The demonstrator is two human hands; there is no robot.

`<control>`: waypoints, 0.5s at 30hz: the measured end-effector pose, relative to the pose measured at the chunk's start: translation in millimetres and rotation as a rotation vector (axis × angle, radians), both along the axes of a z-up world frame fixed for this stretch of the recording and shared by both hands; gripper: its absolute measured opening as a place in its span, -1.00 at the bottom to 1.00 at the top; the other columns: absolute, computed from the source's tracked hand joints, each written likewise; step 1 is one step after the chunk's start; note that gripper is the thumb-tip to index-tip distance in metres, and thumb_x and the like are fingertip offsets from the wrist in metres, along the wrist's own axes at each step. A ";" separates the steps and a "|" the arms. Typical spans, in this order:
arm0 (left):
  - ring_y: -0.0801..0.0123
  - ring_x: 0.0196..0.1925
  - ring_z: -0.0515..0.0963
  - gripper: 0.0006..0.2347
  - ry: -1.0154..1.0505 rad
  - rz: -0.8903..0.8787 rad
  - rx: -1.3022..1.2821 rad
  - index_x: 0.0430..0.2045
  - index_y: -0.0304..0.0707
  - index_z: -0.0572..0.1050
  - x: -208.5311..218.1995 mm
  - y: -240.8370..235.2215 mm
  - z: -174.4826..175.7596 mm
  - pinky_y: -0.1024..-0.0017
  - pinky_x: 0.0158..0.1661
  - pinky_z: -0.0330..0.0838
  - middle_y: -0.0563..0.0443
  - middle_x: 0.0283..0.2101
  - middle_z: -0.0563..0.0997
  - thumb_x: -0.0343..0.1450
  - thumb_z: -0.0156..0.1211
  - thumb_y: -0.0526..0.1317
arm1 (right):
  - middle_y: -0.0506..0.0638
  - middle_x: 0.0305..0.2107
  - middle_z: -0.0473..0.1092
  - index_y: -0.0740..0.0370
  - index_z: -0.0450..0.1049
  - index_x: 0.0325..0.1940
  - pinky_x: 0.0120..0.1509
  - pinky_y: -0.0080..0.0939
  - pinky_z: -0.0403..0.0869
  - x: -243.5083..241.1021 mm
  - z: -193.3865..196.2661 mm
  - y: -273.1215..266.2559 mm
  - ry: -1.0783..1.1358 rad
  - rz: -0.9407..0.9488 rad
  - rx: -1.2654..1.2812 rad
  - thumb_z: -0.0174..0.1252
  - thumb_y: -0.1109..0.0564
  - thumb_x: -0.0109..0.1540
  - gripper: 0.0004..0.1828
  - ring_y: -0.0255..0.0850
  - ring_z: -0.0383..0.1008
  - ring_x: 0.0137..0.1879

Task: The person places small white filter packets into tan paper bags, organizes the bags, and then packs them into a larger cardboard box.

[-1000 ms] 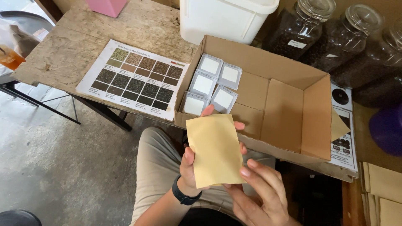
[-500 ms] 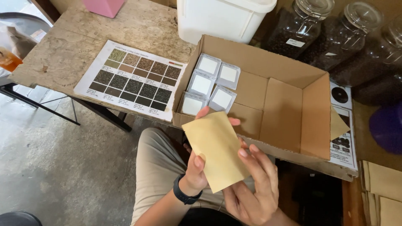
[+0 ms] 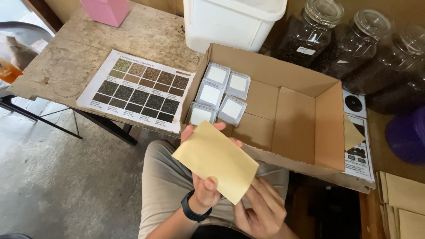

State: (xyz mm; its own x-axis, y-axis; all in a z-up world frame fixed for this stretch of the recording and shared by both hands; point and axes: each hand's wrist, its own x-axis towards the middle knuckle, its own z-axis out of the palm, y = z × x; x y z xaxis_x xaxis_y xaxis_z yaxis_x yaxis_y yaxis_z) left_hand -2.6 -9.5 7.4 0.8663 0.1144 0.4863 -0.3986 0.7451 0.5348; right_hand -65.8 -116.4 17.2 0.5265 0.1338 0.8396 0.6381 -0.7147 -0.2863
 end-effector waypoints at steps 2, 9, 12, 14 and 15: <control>-0.04 -0.05 0.58 -0.27 -0.021 -0.044 0.003 0.38 0.04 -0.04 -2.8 -0.1 4.5 0.07 -0.15 0.56 -0.42 0.30 0.25 0.49 0.35 0.21 | 0.24 -0.43 0.45 0.47 0.48 -0.32 -0.22 -0.11 0.60 0.8 -2.2 -3.6 0.060 0.051 -0.007 0.13 0.25 0.18 -0.85 0.03 0.52 -0.39; -0.07 0.07 0.48 -0.23 -0.046 -0.288 -0.080 0.39 0.09 -0.09 -6.7 1.0 1.4 -0.13 -0.06 0.62 -0.45 0.35 0.14 0.47 0.43 0.11 | 0.37 -0.10 0.51 0.42 0.54 -0.14 0.09 0.06 0.67 3.4 -45.1 -16.9 -0.080 -0.026 -0.183 0.15 0.17 0.21 -0.76 0.25 0.63 0.01; -0.08 0.15 0.49 -0.18 -0.016 -0.264 -0.031 0.41 0.07 -0.12 -6.0 6.6 5.0 -0.16 -0.05 0.63 -0.42 0.30 0.21 0.47 0.39 0.25 | 0.31 -0.17 0.48 0.38 0.52 -0.16 0.00 0.03 0.64 4.4 -43.2 -18.0 -0.050 -0.004 -0.190 0.16 0.17 0.20 -0.79 0.19 0.59 -0.08; -0.07 0.14 0.48 -0.19 -0.016 -0.282 -0.048 0.41 0.09 -0.12 -5.7 7.3 3.3 -0.15 -0.03 0.62 -0.40 0.30 0.20 0.48 0.39 0.22 | 0.27 -0.22 0.46 0.35 0.51 -0.18 -0.06 0.00 0.62 4.7 -40.5 -18.7 -0.027 0.012 -0.196 0.16 0.18 0.19 -0.81 0.15 0.56 -0.15; -0.05 0.14 0.48 -0.21 -0.013 -0.300 -0.064 0.42 0.11 -0.12 -6.1 7.4 2.3 -0.13 -0.01 0.61 -0.39 0.31 0.19 0.48 0.39 0.19 | 0.22 -0.26 0.44 0.32 0.51 -0.20 -0.12 -0.02 0.60 4.2 -39.2 -19.2 0.000 0.027 -0.201 0.16 0.18 0.18 -0.83 0.11 0.53 -0.21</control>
